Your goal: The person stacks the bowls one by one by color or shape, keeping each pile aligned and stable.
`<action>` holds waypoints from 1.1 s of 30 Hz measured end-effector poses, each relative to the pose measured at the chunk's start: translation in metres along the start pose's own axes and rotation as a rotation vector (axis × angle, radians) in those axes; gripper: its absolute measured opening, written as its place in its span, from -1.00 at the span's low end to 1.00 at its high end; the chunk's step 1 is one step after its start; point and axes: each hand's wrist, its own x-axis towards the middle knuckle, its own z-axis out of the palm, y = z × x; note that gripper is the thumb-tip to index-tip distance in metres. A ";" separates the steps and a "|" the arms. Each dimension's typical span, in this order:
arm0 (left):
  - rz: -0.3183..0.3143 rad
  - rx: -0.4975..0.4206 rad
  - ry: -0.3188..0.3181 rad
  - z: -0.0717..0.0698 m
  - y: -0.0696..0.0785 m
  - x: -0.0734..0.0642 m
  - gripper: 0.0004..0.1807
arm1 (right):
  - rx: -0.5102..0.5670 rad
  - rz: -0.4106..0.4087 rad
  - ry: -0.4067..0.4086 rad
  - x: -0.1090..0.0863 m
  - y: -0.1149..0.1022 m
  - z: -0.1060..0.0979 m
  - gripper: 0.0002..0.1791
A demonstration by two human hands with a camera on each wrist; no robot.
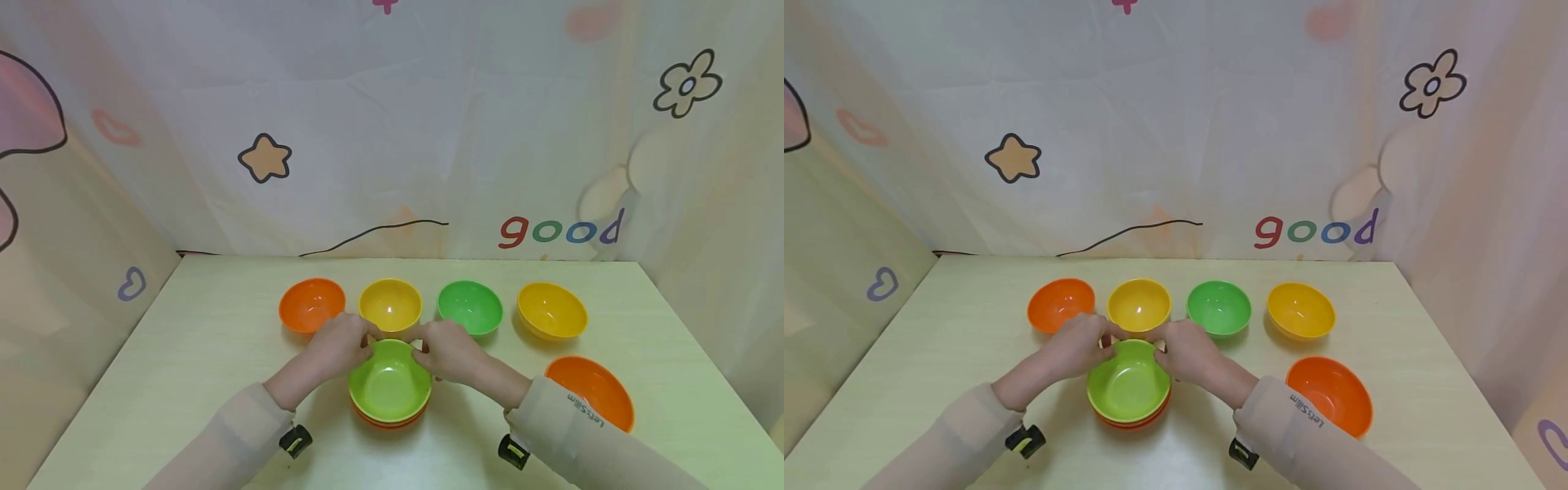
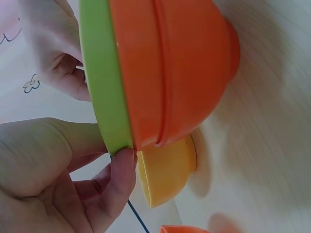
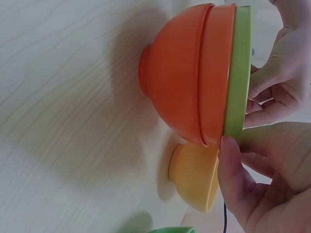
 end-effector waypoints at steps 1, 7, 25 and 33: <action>0.000 0.000 0.001 0.000 0.000 0.000 -0.76 | 0.000 -0.001 0.001 0.000 0.000 0.000 -0.66; 0.001 0.001 -0.001 -0.001 0.001 -0.001 -0.75 | 0.001 -0.015 0.015 -0.001 -0.001 0.000 -0.67; -0.024 -0.031 0.011 -0.004 0.001 -0.002 -0.76 | -0.074 -0.027 0.095 -0.007 0.004 -0.004 -0.79; 0.018 -0.027 0.014 -0.007 0.002 -0.004 -0.74 | -0.063 -0.043 0.100 -0.013 0.011 -0.009 -0.84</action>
